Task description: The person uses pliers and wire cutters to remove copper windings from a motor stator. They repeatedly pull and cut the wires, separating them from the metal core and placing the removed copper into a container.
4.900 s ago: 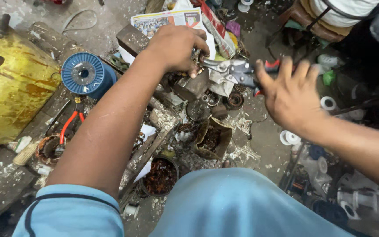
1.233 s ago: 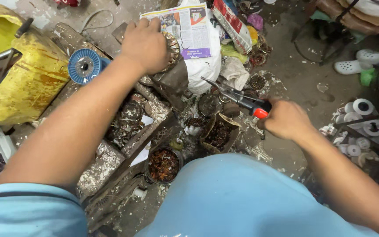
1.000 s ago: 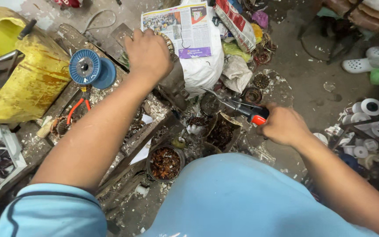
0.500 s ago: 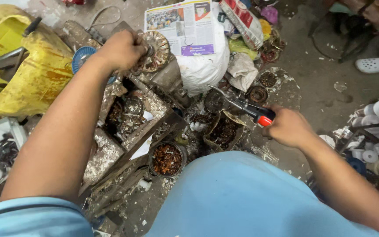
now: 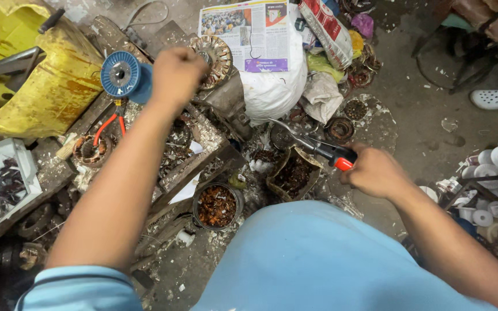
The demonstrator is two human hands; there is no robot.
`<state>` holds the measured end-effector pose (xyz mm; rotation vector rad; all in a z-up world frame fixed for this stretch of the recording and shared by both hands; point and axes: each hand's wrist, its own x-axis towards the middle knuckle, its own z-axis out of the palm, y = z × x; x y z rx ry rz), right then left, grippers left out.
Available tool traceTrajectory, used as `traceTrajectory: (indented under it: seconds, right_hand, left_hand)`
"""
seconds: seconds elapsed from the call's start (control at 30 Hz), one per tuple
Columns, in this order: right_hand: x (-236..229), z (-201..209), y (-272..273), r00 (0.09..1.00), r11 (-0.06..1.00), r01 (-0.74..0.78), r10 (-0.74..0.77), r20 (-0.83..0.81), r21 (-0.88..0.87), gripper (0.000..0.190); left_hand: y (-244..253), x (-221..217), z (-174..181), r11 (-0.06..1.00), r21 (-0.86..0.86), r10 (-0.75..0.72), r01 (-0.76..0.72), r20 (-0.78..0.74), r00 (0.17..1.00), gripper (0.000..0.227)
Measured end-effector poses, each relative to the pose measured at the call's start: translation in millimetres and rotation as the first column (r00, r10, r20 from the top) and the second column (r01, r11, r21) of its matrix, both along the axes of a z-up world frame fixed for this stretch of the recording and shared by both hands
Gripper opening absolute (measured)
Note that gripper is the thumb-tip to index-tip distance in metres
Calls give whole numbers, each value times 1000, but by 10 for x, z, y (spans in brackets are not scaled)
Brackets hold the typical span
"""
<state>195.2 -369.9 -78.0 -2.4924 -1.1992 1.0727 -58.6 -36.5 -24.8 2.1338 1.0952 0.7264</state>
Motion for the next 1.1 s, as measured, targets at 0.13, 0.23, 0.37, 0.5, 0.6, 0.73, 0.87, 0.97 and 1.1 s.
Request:
traceTrajectory:
  seconds: [0.13,0.23,0.37,0.5,0.6,0.73,0.87,0.97,1.1]
  right_hand:
    - [-36,-13,-2,1000,999,-18,17,24,41,73]
    - [-39,-5,-5,1000,1000,-12,13,24,-6,72]
    - [-87,82,31,998,999,-44,44,37,15,73]
    - [-167,272,181,997,997,-44,39,72,67,75]
    - [-190,425,374,950,975,-157,106,295,157,73]
    - [-125,599,691,733,815,-429,63,677,389,60]
    - [-18,698,949,559,777,-546,60,827,313,59]
    - [21,756,1106,451,743,-616,59,890,263,60]
    - [-5,832,1253,411,736,-642,94,907,215,62]
  left_hand:
    - [-95,174,-11,814,556,77,170,-394,916,25]
    - [-61,371,44,933,342,138,109,-624,769,25]
    - [-78,526,72,918,386,201,88,-645,737,22]
    - [-45,466,192,923,325,92,205,-705,704,28]
    - [5,318,251,941,240,-4,240,-699,715,25]
    - [33,105,132,926,251,-106,283,-545,831,22]
    - [120,-37,-118,881,367,-145,299,-392,909,20]
    - [197,-89,-264,919,286,-209,270,-228,951,18]
    - [306,-14,-338,972,81,-208,222,-153,966,19]
